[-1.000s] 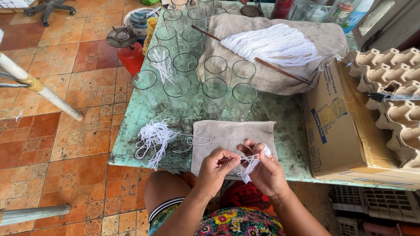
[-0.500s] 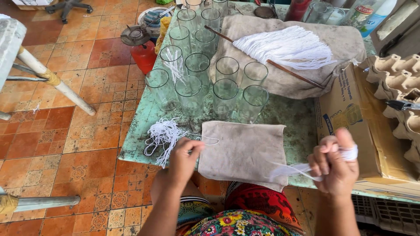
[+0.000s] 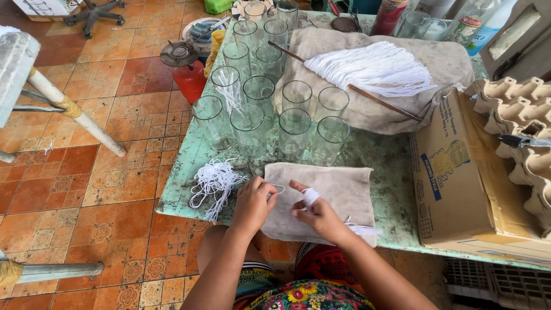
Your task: The person is untangling and organizing individual white candle wicks on a small cloth, preparing them for candle assembly.
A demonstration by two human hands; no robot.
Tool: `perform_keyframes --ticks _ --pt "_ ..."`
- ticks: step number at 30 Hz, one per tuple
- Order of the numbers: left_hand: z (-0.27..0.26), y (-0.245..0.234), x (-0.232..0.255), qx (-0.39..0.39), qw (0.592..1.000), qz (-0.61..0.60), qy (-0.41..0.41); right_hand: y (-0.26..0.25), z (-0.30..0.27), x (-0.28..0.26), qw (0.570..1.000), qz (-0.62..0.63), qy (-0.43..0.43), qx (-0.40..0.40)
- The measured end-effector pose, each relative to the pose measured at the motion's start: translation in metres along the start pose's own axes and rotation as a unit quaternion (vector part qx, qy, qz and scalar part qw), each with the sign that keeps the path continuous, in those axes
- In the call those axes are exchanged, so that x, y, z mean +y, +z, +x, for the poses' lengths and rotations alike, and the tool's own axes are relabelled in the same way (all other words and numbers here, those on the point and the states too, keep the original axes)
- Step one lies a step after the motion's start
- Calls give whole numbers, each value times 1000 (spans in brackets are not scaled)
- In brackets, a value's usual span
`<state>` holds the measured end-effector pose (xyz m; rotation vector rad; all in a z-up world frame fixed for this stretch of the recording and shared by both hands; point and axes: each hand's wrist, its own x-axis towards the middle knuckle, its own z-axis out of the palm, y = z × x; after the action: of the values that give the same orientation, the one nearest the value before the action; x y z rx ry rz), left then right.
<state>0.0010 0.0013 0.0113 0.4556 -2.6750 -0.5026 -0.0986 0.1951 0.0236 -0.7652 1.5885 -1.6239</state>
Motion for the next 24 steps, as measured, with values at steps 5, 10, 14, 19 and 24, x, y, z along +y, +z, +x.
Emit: perform_keyframes --ticks 5,10,14,19,24 --pt "1 -104 43 -93 969 -223 -40 37 28 -9 997 66 -13 -39" --pt "-6 -137 13 -79 972 -208 -73 50 28 -9 995 89 -22 -44" --pt "-4 -125 -33 33 981 -111 -156 40 33 18 1000 9 -28 11" --pt "0 -59 -95 22 983 -60 -175 25 13 -5 997 -17 -18 76" --pt "-2 -31 -113 -71 976 27 -202 -45 -19 -9 973 27 76 217"
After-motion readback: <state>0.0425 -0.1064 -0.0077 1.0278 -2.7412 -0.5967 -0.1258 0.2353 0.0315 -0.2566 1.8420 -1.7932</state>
